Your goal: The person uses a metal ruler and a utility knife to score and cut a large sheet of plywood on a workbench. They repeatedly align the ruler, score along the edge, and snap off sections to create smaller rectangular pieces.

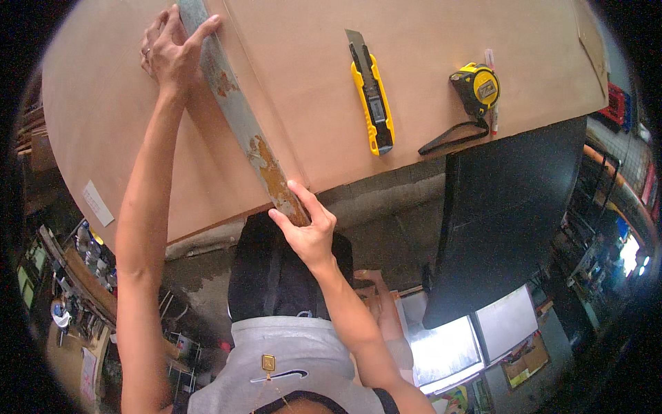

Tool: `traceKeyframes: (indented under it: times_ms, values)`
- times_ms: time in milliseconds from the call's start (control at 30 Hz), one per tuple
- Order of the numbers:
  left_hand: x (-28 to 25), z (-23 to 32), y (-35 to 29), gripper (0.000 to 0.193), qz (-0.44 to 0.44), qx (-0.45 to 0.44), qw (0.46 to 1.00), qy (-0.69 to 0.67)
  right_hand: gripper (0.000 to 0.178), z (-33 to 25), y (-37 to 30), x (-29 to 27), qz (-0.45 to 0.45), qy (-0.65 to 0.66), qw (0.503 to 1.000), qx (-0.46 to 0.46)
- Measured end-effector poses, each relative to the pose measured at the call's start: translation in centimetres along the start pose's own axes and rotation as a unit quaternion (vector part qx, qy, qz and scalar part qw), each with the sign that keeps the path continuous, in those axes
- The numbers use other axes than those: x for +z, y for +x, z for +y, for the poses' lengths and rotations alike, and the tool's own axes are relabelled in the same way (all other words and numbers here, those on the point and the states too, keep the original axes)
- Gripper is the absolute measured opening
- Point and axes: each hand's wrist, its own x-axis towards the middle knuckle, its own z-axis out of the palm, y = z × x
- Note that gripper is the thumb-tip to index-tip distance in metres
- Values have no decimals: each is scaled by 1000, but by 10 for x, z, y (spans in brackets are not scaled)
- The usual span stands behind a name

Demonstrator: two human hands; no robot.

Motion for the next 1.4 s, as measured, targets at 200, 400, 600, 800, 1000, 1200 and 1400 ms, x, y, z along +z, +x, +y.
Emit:
traceKeyframes:
  times_ms: [200,400,600,800,1000,1200,1400]
  values:
    - [2,-7,0,91,-11,9,995,96,55,-2,0,1,5,8,1000,-2]
    - [0,-5,1,93,-15,2,997,70,55,-3,0,1,0,-5,1000,-8]
    - [-2,-5,-2,93,-19,11,996,85,55,-5,-1,1,3,2,1000,-6]
    - [-5,9,0,93,-20,-15,998,64,54,-4,1,2,4,16,1000,-4]
    - [-10,19,1,89,-26,-35,997,64,53,3,1,2,1,-5,999,-45]
    - [-16,36,-1,85,-37,-70,993,87,54,0,-1,2,5,32,999,10]
    - [-17,35,-3,83,-30,-66,994,85,53,5,-1,0,-16,17,1000,-10]
